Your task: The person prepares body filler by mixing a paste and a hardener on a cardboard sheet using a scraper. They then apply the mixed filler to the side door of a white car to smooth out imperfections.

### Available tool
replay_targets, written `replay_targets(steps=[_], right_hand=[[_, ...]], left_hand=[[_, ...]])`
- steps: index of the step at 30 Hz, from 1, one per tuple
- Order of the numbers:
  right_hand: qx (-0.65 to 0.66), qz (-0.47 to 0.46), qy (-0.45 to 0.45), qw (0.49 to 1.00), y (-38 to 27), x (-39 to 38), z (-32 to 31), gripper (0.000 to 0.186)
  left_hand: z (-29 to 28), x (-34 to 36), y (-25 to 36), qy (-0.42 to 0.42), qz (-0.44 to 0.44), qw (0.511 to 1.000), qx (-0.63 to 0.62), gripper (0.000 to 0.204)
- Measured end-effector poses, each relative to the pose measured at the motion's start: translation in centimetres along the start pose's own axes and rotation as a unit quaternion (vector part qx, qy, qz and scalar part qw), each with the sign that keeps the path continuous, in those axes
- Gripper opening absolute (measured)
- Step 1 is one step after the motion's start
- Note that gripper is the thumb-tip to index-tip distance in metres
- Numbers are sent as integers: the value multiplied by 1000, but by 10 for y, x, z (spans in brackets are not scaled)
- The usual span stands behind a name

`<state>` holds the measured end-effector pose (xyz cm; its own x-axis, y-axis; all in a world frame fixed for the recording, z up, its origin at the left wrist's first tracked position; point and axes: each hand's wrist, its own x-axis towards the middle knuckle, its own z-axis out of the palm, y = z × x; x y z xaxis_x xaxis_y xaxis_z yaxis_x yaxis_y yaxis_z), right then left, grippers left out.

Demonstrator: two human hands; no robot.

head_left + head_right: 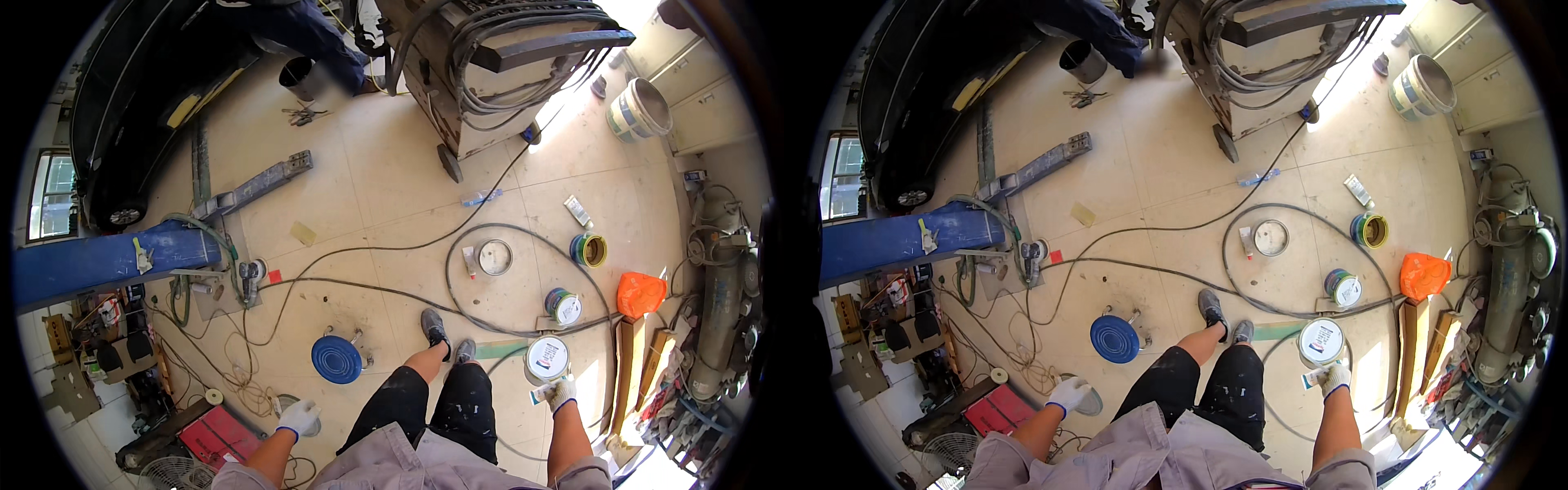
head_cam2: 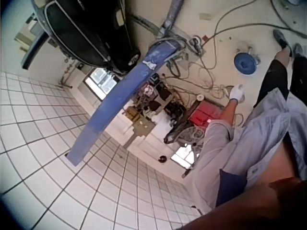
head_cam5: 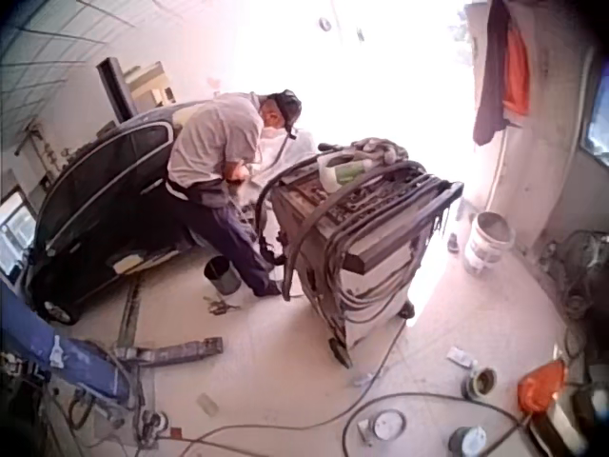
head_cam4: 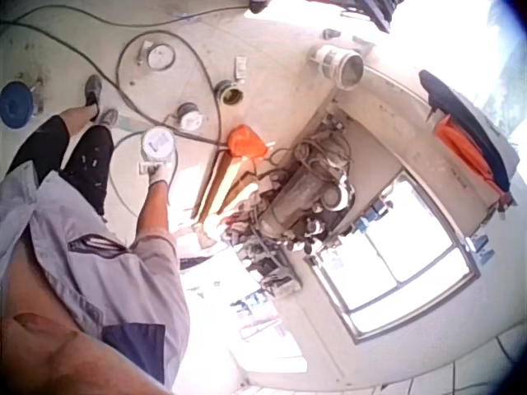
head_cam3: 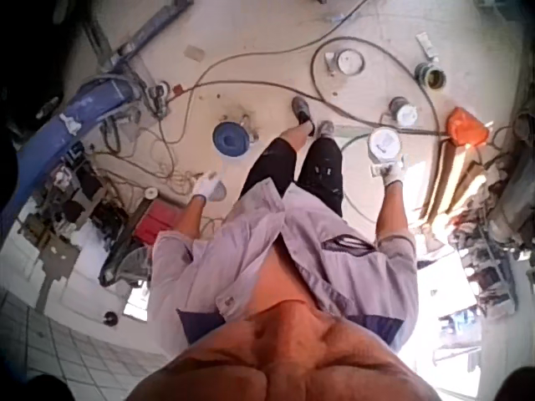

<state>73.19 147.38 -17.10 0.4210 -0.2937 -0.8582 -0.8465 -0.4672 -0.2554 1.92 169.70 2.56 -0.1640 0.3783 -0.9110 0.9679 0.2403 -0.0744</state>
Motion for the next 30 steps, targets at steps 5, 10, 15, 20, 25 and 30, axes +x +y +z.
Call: replay_targets(steps=[5, 10, 15, 20, 25, 30], right_hand=[[-86, 35, 9, 996, 91, -1, 35, 15], [-28, 56, -10, 998, 173, -15, 63, 15], [49, 65, 14, 997, 220, -38, 122, 9], [103, 106, 24, 989, 289, -8, 206, 7], [37, 70, -64, 995, 337, 70, 282, 34], [23, 19, -46, 999, 396, 183, 287, 55]], left_hand=[[24, -35, -30, -14, 10, 1000, -1, 53], [-1, 60, -63, -116, 18, 981, 155, 52], [-91, 216, -50, -48, 49, 997, 47, 52], [-149, 301, -24, -33, 56, 991, 113, 55], [-156, 422, -24, -25, 53, 984, 168, 59], [-129, 526, 9, -21, 110, 975, 191, 59]])
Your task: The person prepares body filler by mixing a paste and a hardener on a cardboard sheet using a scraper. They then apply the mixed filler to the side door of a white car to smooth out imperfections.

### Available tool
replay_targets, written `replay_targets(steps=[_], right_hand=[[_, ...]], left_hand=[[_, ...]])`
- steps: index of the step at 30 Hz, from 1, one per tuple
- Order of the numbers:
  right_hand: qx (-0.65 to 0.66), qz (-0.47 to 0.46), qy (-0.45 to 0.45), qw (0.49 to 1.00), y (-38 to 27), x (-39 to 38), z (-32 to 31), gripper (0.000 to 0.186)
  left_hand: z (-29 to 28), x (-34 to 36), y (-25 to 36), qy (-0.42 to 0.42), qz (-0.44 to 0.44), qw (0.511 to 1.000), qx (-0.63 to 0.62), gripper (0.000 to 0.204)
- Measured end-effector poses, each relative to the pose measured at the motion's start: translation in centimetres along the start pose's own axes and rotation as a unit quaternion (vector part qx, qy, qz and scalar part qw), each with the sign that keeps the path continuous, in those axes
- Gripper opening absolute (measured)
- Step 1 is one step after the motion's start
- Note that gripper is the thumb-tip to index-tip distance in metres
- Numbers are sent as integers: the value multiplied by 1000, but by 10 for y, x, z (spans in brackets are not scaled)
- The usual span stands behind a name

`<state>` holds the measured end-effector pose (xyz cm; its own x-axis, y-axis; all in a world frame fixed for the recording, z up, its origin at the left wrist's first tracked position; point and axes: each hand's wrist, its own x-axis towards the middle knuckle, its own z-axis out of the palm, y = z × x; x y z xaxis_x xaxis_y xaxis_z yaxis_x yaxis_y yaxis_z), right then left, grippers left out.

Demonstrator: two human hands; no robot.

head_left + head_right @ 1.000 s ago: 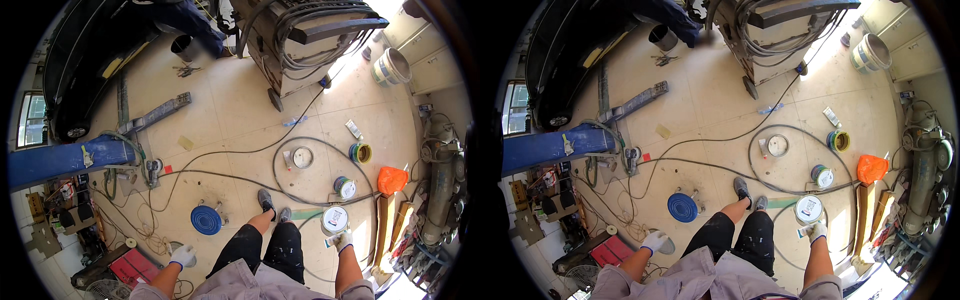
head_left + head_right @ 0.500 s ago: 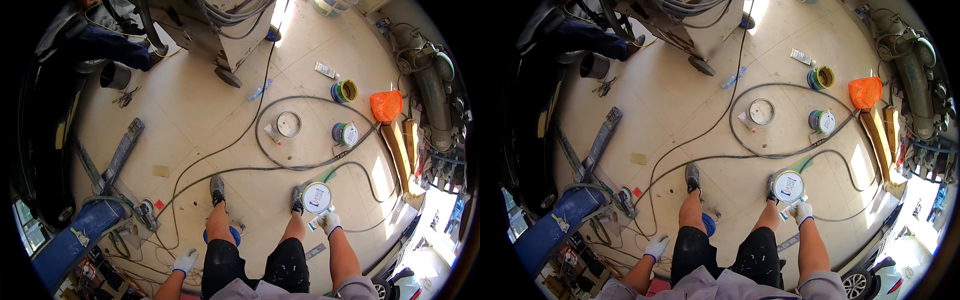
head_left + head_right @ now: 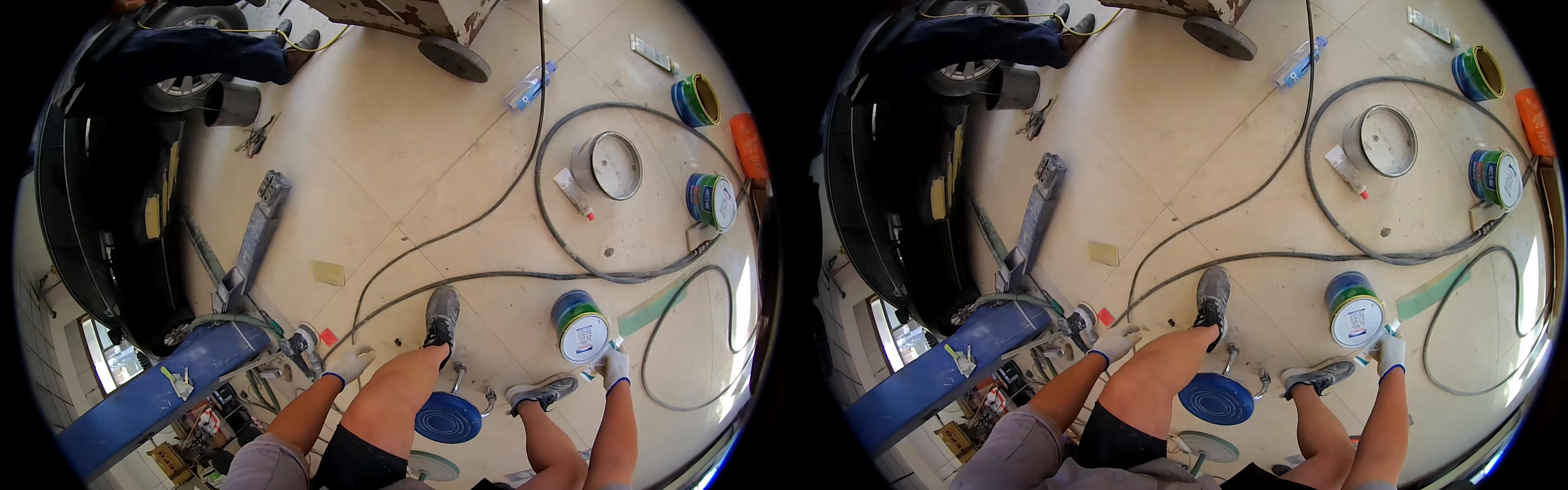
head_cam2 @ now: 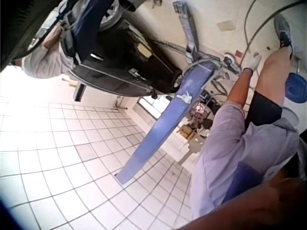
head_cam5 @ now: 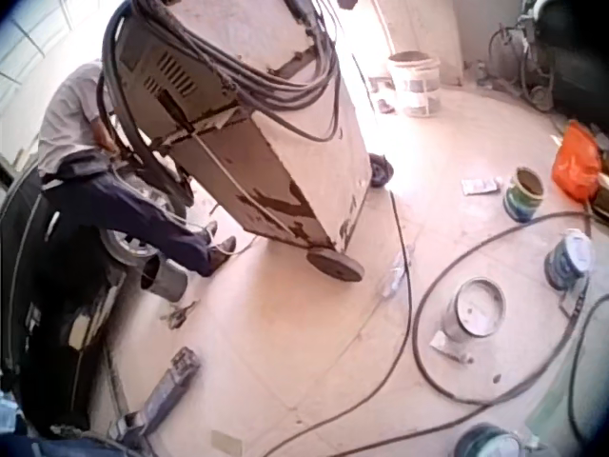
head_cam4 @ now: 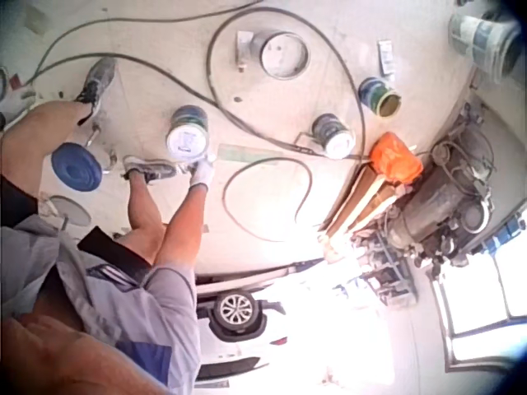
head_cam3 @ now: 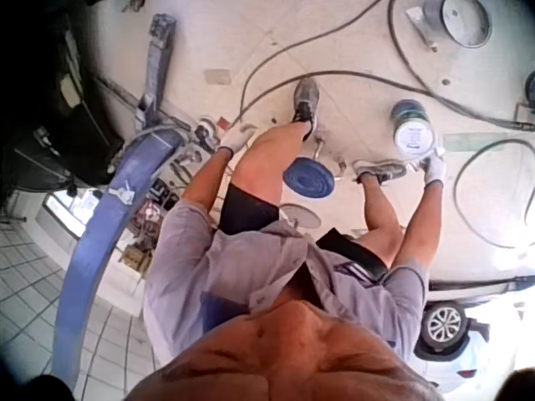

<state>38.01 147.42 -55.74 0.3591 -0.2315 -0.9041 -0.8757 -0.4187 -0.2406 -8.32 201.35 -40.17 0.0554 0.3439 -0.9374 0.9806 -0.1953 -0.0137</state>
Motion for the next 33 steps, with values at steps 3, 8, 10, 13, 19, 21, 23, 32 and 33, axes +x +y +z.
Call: replay_targets(steps=[3, 8, 10, 13, 19, 21, 23, 32, 33], right_hand=[[-11, -33, -29, 999, -15, 8, 7, 48], [-120, -93, -104, 983, -25, 25, 6, 48], [-128, -99, -102, 982, -28, 25, 0, 47], [-189, -112, -118, 968, -38, 25, 10, 56], [-264, -206, -21, 942, -30, 42, -5, 55], [-229, -204, 5, 952, -9, 53, -15, 53], [-132, -200, 16, 971, 10, 66, -31, 52], [-230, -274, 201, 912, 37, 55, -101, 36], [-249, -280, 219, 901, 36, 58, -117, 38]], left_hand=[[14, 76, -8, 34, 24, 999, -10, 61], [43, 206, -61, 173, -23, 964, -203, 75], [34, 238, -45, 236, -58, 928, -283, 84], [35, 276, -99, 364, -121, 850, -362, 83], [-3, 321, -117, 453, -65, 749, -479, 74], [-25, 319, -121, 455, -98, 747, -474, 74], [-41, 332, -123, 443, -149, 743, -479, 92], [-69, 374, -142, 305, -361, 661, -583, 138], [-67, 376, -133, 309, -372, 698, -528, 136]])
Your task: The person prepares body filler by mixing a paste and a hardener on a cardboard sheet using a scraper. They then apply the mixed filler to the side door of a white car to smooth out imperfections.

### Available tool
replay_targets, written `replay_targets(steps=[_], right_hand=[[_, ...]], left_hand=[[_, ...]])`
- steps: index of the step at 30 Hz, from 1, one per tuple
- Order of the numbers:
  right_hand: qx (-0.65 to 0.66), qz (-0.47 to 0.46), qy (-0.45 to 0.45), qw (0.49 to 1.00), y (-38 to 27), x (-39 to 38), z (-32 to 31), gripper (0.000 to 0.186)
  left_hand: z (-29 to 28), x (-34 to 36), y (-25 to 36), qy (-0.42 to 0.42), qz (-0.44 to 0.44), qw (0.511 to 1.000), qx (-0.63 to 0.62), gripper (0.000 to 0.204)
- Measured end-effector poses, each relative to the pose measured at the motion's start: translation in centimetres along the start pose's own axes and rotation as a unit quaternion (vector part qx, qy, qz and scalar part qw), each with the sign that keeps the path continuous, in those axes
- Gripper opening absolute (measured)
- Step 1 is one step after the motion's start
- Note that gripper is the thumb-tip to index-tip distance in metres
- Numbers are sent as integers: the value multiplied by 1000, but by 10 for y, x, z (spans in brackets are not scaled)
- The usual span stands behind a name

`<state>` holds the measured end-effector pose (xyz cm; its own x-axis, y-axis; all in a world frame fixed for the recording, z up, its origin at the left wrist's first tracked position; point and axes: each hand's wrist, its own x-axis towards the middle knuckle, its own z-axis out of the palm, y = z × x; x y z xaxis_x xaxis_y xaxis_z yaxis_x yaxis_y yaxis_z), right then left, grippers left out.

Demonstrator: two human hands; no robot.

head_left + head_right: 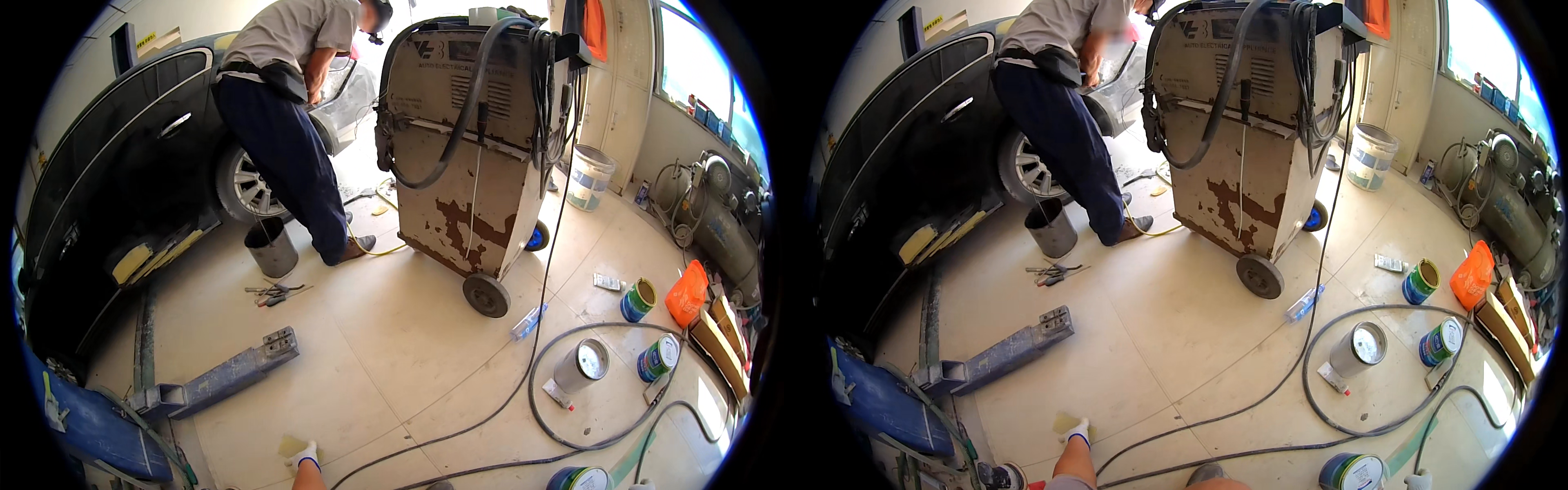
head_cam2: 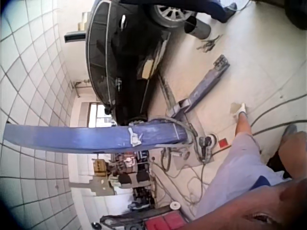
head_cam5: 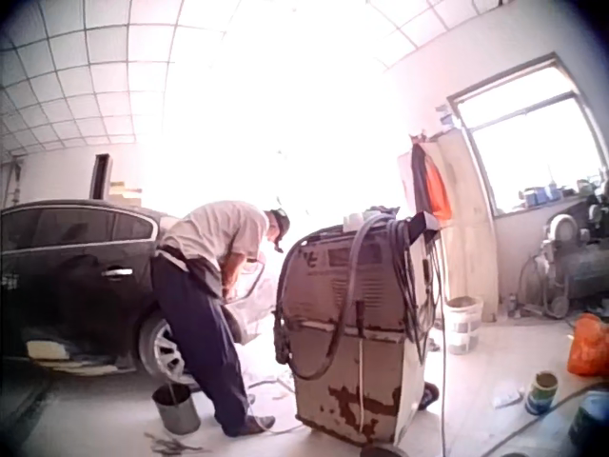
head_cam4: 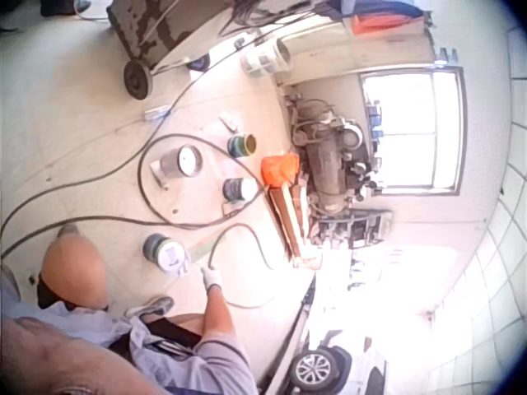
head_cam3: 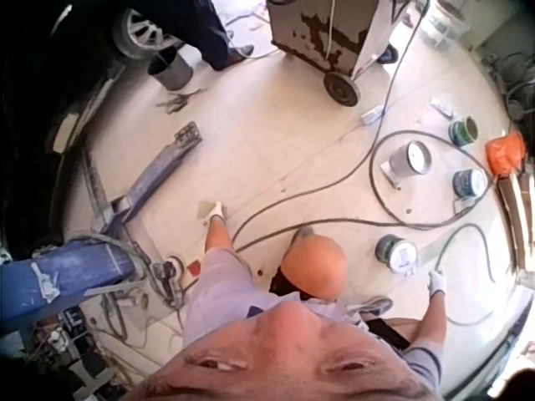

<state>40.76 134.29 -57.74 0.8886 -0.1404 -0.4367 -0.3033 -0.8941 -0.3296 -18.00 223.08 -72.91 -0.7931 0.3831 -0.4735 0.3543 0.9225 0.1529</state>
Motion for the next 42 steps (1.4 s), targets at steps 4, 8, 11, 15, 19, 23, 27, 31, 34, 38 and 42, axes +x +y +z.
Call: replay_targets(steps=[4, 8, 11, 15, 19, 23, 27, 31, 34, 38, 42], right_hand=[[7, -21, 50, 998, -1, 23, -25, 43], [77, 29, 22, 996, -20, 7, -6, 50], [18, -34, -52, 998, -79, -4, 15, 51], [111, -45, 76, 990, -115, -14, 34, 51], [204, -90, 118, 968, -150, -27, 40, 50], [335, -146, -17, 931, -256, -116, 39, 49], [411, -191, -223, 863, -343, -257, -17, 37], [622, -152, -355, 682, -366, -313, -46, 48], [695, -103, -377, 603, -361, -324, -75, 59], [786, -66, -405, 462, -339, -330, -102, 80], [785, -87, -363, 494, -307, -327, -117, 91]], left_hand=[[-5, -36, 7, 96, 44, 986, 126, 129], [-39, -71, 32, -67, 8, 997, 46, 128], [-40, -32, 11, -52, 2, 998, -35, 125], [-10, -15, -18, -64, 15, 949, -308, 75], [-13, -28, -13, -205, 95, 850, -475, 45], [-51, -135, -3, -446, 231, 766, -400, 36], [-143, -385, 31, -640, 381, 637, -198, 46], [-218, -562, -6, -768, 461, 444, -24, 61], [-221, -665, -79, -818, 470, 315, 101, 67], [-218, -730, -162, -747, 585, 264, 176, 65], [-210, -741, -205, -752, 586, 274, 128, 71]])
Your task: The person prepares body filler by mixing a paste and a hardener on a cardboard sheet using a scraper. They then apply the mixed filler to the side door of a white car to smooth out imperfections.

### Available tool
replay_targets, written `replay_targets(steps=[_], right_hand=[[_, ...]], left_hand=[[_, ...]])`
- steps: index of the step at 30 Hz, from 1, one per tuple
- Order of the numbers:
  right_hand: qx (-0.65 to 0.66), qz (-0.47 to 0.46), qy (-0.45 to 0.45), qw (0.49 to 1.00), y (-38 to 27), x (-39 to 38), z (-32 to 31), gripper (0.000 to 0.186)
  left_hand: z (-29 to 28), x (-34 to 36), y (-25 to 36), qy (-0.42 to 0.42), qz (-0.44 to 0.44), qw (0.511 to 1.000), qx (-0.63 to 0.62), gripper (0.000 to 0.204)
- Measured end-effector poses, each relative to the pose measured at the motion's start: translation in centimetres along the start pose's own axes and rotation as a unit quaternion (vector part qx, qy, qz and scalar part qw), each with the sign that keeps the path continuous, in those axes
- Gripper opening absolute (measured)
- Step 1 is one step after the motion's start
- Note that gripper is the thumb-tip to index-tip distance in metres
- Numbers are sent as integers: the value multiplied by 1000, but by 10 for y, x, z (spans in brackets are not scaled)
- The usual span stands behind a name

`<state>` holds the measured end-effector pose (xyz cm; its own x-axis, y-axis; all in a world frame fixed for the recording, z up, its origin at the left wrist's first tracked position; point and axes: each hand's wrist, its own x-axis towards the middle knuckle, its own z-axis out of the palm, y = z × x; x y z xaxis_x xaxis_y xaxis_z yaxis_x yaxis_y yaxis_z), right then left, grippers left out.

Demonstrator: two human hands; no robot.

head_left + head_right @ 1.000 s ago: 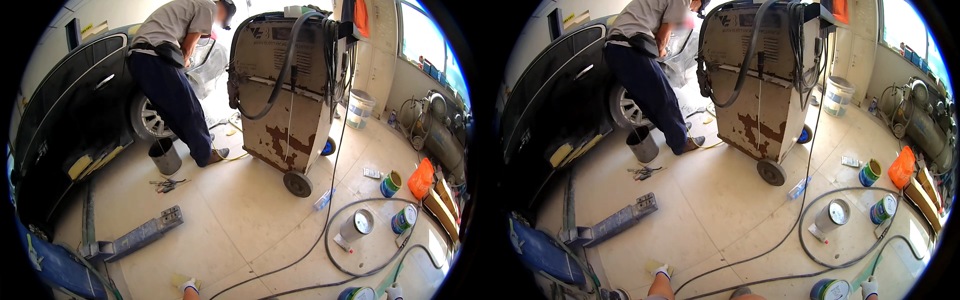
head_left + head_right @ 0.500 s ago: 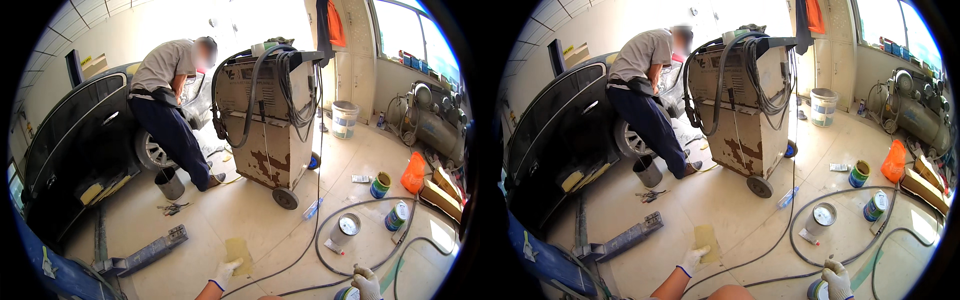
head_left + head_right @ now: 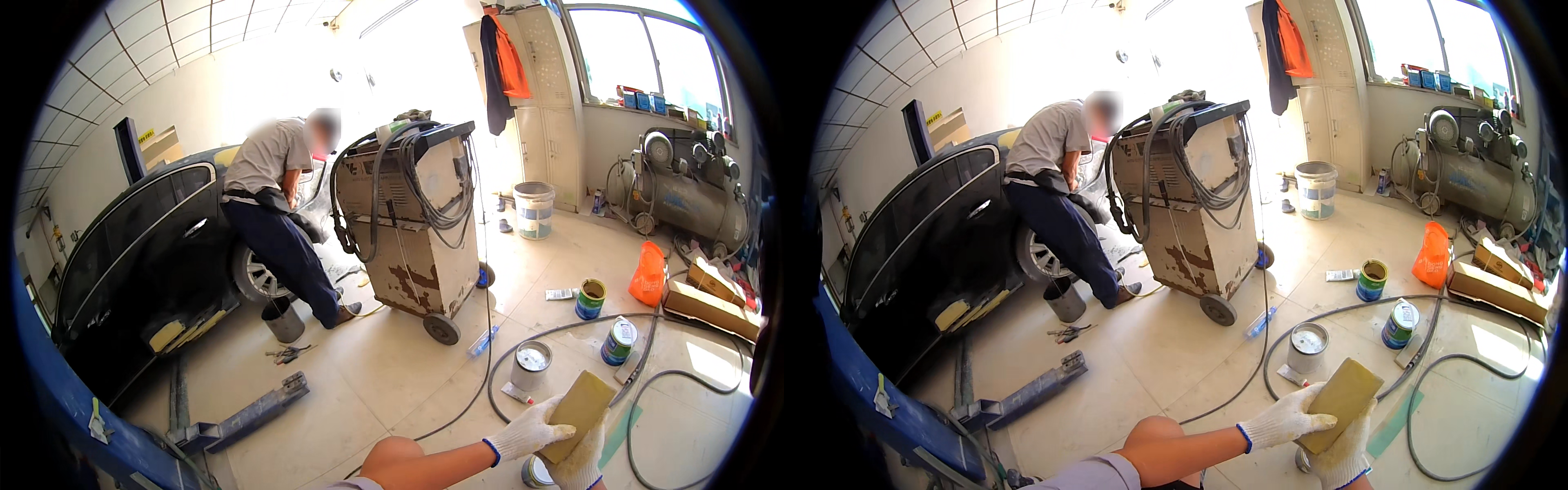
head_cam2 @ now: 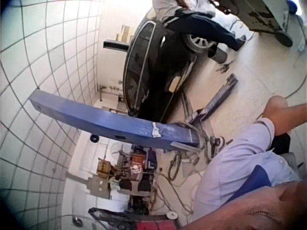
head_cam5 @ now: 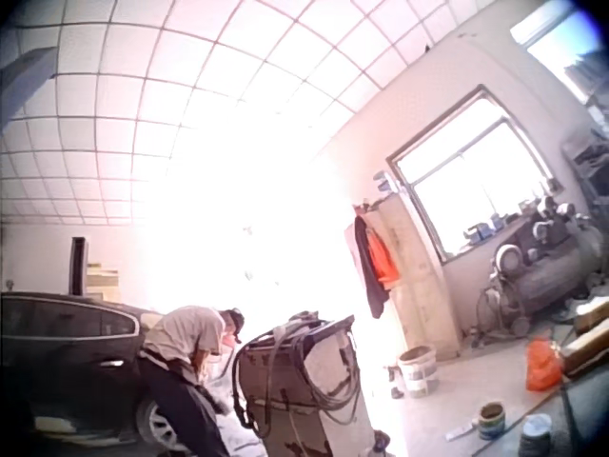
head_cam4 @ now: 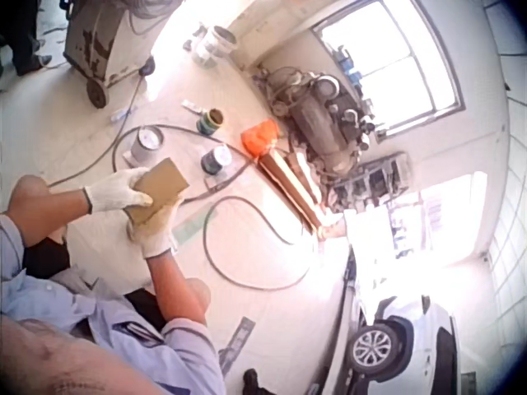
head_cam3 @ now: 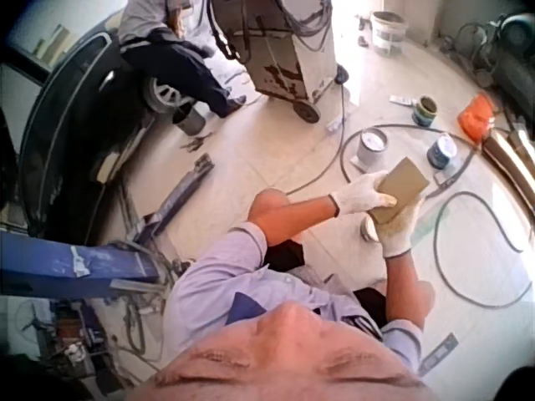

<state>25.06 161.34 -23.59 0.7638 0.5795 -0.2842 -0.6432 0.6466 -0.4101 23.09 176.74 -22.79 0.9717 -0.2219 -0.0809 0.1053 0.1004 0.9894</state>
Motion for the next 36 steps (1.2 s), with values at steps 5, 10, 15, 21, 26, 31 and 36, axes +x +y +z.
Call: replay_targets(steps=[5, 10, 15, 21, 26, 31, 36], right_hand=[[10, -13, -57, 998, -23, -16, -33, 91], [-35, -72, -62, 995, -38, -30, -50, 61], [50, -145, -11, 988, -51, -35, -53, 46], [-290, -243, 127, 917, -65, -28, -67, 23], [-797, -427, -114, 412, -55, -43, -37, 42], [-826, -417, 9, 379, -61, -19, -73, 41], [-736, -402, 159, 521, -90, -10, -77, 17]], left_hand=[[32, -2, -7, 120, 80, 965, 221, 75], [69, 8, -37, 200, 163, 929, 267, 81], [77, 21, -46, 156, 90, 971, -155, 59], [32, 38, -34, 238, -3, 927, -289, 43], [-21, 9, -25, 244, -71, 917, -308, 39], [-20, -6, -21, 190, -155, 948, -202, 38], [-5, -14, 6, 172, -151, 958, -170, 39]])
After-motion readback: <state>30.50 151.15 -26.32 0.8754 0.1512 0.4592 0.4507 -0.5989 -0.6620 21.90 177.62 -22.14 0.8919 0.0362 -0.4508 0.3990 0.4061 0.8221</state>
